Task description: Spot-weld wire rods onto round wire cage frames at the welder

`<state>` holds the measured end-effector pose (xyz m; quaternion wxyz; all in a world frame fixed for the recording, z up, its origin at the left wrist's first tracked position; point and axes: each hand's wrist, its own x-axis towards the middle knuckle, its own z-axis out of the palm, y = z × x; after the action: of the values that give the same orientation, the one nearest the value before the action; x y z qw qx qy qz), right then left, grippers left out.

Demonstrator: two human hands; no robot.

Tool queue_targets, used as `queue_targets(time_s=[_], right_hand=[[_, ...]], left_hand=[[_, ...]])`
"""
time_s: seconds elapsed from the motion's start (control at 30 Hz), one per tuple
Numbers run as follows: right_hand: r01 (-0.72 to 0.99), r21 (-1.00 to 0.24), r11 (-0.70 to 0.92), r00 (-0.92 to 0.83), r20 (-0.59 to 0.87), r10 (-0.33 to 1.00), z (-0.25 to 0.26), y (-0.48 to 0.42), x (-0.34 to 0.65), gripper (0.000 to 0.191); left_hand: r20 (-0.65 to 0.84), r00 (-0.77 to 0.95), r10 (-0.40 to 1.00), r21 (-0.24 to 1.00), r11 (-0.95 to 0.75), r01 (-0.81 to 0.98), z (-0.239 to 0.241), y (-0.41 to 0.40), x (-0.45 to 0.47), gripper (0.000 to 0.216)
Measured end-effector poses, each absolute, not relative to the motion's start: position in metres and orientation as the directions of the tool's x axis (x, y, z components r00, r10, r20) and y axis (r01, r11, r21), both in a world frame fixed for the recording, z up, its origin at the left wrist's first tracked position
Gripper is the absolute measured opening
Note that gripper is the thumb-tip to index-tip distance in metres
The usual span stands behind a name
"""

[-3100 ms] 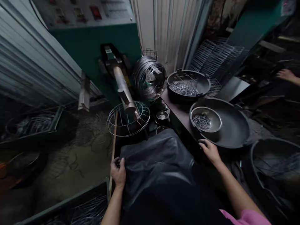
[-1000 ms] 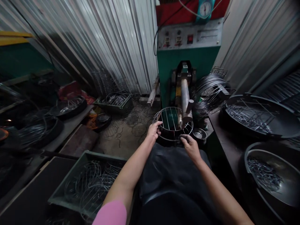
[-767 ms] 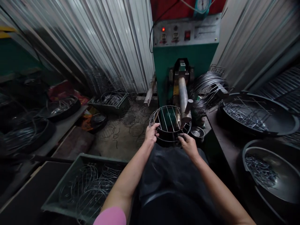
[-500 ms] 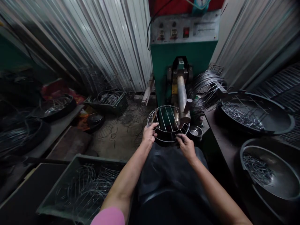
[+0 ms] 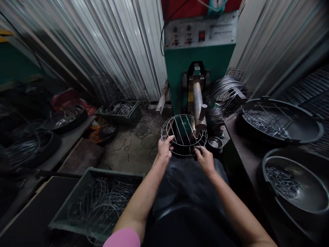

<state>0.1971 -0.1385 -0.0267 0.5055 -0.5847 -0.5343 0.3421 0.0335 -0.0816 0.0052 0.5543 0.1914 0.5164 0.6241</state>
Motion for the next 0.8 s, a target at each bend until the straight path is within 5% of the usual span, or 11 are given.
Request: queue_targets(time_s=[0.37, 0.8], right_hand=[[0.174, -0.980, 0.094, 0.184, 0.126, 0.975, -0.024, -0.135, 0.197, 0.031], [0.239, -0.968, 0.080, 0.255, 0.142, 0.957, -0.013, -0.130, 0.205, 0.029]], left_hand=[[-0.313, -0.324, 0.893, 0.858, 0.119, -0.500, 0.003, -0.082, 0.032, 0.050], [-0.358, -0.268, 0.894, 0.812, 0.156, -0.563, 0.000, -0.062, 0.047, 0.053]])
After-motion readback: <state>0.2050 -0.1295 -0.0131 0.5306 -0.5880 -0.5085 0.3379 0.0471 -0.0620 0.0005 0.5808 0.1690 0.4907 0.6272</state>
